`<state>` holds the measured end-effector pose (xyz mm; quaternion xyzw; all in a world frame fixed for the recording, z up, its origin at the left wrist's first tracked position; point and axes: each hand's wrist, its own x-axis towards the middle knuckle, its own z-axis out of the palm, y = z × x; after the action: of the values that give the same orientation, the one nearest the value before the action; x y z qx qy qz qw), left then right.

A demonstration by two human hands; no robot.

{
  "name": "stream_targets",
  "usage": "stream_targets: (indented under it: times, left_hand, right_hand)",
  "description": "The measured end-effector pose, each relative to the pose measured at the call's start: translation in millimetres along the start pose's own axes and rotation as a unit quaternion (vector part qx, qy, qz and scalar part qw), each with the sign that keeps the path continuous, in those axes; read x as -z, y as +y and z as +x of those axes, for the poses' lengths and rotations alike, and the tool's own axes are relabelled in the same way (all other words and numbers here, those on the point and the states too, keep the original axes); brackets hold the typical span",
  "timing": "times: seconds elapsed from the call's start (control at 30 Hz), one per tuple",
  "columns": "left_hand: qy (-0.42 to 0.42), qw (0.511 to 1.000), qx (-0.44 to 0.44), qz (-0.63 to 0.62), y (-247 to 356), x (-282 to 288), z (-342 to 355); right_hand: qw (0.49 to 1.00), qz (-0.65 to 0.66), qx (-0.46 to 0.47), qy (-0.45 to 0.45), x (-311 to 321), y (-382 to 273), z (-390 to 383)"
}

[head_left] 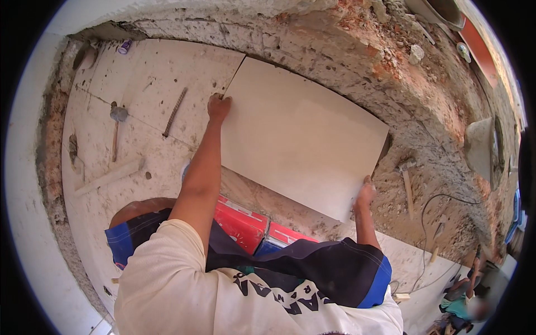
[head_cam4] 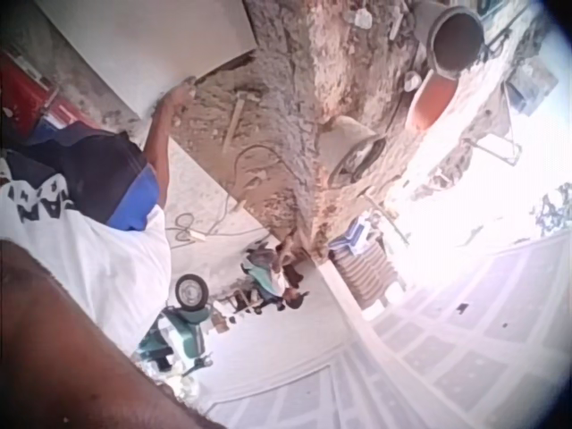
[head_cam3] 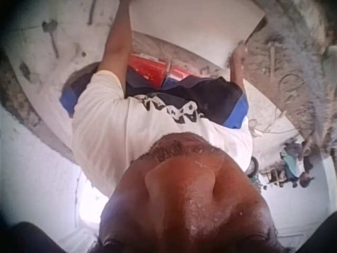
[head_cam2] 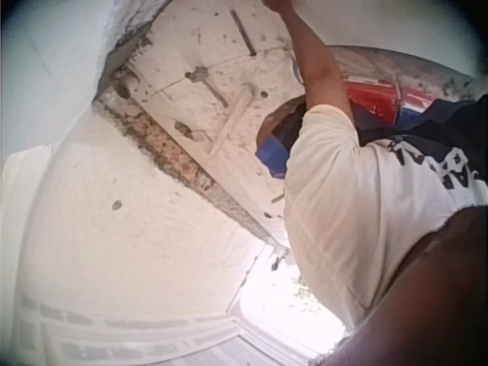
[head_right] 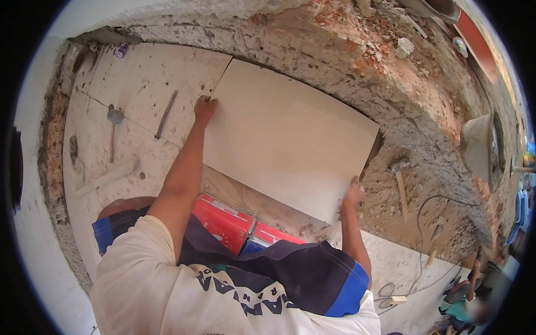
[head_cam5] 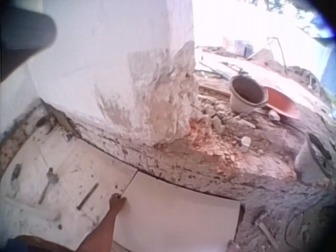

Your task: The person positions a large floor tile onto a prepared mortar bed, hammers it into place with a rubber mallet, and then uses a trowel to apply more mortar to the adjacent section.

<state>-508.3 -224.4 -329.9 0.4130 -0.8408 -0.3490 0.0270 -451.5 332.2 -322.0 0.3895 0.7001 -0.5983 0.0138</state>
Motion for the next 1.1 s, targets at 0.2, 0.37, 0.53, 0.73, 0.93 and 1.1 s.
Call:
stream_targets:
  times: [0.2,0.37,0.53,0.73,0.93,1.1]
  left_hand:
    - [0.074,0.995,-0.042,0.043,-18.9,-9.5,9.2]
    - [-0.012,0.999,0.011,0.028,-1.6,-4.4,8.5]
    - [0.047,0.998,-0.029,0.021,-6.3,2.9,4.8]
    - [0.003,0.996,-0.022,0.091,-14.0,4.9,13.1]
    - [0.012,0.988,-0.06,0.143,-27.8,-8.0,25.4]
    - [0.008,0.983,-0.081,0.163,-33.8,0.0,28.1]
  right_hand:
    - [0.997,-0.078,-0.004,0.011,-7.1,-6.4,-7.5]
    - [0.995,-0.103,0.012,0.001,-0.9,4.5,13.0]
    - [0.999,0.01,0.003,-0.035,-3.0,14.6,18.2]
    - [0.993,-0.099,-0.034,-0.046,-3.0,2.3,12.7]
    - [0.996,-0.087,-0.033,0.003,-7.8,0.8,15.8]
    - [0.987,-0.129,-0.089,-0.024,-7.6,-6.4,8.0]
